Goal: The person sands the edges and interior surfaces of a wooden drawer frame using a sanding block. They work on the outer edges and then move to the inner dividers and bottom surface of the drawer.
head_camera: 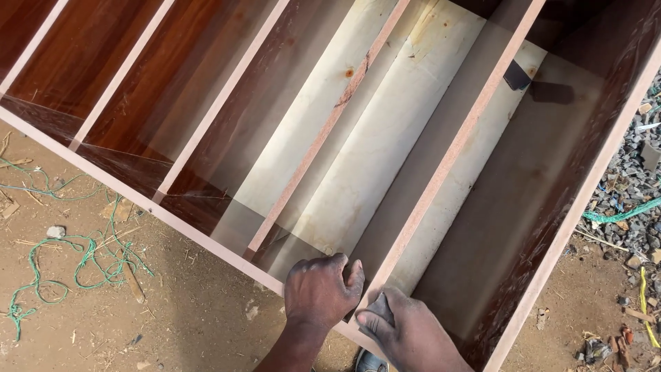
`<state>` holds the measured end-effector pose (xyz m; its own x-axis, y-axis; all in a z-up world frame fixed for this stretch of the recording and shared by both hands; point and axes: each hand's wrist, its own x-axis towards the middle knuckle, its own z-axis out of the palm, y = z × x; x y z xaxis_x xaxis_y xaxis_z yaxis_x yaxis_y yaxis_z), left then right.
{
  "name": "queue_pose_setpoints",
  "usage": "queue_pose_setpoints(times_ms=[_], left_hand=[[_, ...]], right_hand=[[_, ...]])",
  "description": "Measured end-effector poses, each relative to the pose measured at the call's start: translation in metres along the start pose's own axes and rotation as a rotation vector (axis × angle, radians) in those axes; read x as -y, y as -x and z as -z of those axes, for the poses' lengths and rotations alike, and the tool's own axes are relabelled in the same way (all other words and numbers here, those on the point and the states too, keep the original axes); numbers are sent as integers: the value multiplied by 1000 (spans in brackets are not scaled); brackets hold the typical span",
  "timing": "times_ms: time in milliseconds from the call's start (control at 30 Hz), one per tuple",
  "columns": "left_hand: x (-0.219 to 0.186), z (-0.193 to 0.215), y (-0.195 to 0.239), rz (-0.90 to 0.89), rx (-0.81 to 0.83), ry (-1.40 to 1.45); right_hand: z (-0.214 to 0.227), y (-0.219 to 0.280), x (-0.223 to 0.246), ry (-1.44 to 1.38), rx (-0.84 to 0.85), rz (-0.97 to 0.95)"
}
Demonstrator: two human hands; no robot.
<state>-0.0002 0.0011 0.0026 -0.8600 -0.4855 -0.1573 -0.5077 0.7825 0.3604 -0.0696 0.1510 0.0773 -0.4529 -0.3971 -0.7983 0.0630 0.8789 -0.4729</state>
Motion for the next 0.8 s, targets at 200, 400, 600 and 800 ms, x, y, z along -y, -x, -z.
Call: queue_pose_setpoints(times_ms=[200,400,600,800], left_hand=[[1,-1,1,-4,-4,4],[0,-3,1,17,-34,9],[6,3,4,10,-89,175],[10,-1,3,57,-63,273]], right_hand=[[-36,-16,-30,80,31,30],[9,-27,-19,-198,-436,-55],[-58,-26,-1,-588,-446,-266],[-29,-44,79,-1011,-720,-422]])
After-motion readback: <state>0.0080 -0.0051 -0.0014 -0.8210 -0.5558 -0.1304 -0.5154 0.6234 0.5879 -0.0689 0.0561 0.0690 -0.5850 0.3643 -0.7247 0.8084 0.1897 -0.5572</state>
